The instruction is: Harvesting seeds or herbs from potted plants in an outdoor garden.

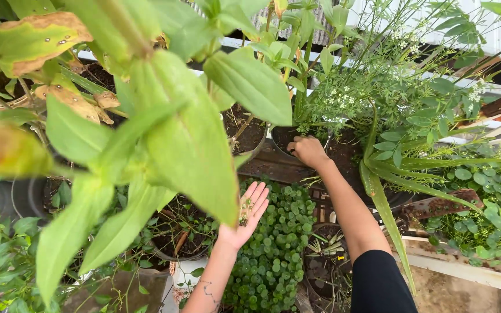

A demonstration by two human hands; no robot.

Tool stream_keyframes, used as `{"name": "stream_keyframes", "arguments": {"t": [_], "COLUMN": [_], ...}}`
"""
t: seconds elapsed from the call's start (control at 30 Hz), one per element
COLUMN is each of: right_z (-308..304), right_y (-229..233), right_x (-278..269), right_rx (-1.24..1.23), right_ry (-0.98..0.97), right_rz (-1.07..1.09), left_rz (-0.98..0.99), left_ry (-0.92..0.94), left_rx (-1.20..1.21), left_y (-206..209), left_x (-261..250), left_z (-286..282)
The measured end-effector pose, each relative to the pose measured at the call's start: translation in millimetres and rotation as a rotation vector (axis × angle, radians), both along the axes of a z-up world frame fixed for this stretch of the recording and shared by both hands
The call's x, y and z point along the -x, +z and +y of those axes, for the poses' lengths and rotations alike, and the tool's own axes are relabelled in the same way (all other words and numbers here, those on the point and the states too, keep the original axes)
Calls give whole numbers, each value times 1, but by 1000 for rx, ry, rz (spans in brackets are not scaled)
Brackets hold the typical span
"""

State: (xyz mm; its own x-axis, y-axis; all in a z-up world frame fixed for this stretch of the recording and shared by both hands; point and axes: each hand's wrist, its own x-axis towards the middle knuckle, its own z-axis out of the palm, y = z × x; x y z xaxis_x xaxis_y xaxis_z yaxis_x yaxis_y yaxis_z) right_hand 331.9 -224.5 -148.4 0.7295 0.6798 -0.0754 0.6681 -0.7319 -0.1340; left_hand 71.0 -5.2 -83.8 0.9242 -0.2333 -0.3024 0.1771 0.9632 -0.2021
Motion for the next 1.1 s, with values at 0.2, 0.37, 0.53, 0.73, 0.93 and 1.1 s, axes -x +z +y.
{"name": "stream_keyframes", "arguments": {"t": [0.2, 0.37, 0.53, 0.73, 0.93, 1.1], "right_z": [-1, -2, -1, -1, -1, -2], "right_y": [-8, -13, -12, -10, -14, -16], "right_x": [-4, -5, -4, -2, -5, -6], "right_rx": [19, -11, -3, 23, 58, 99], "right_ry": [-19, -2, 20, 6, -5, -2], "right_rz": [-8, -30, -64, -65, -53, -73], "left_rz": [-200, -48, 93, 41, -148, 21], "left_ry": [57, -26, -3, 5, 88, -23], "left_rx": [-326, -339, -161, -16, -70, -284], "left_y": [-2, 5, 8, -5, -10, 17], "left_x": [5, 0, -2, -1, 0, -5], "left_z": [-5, -2, 0, 3, 1, 2]}}
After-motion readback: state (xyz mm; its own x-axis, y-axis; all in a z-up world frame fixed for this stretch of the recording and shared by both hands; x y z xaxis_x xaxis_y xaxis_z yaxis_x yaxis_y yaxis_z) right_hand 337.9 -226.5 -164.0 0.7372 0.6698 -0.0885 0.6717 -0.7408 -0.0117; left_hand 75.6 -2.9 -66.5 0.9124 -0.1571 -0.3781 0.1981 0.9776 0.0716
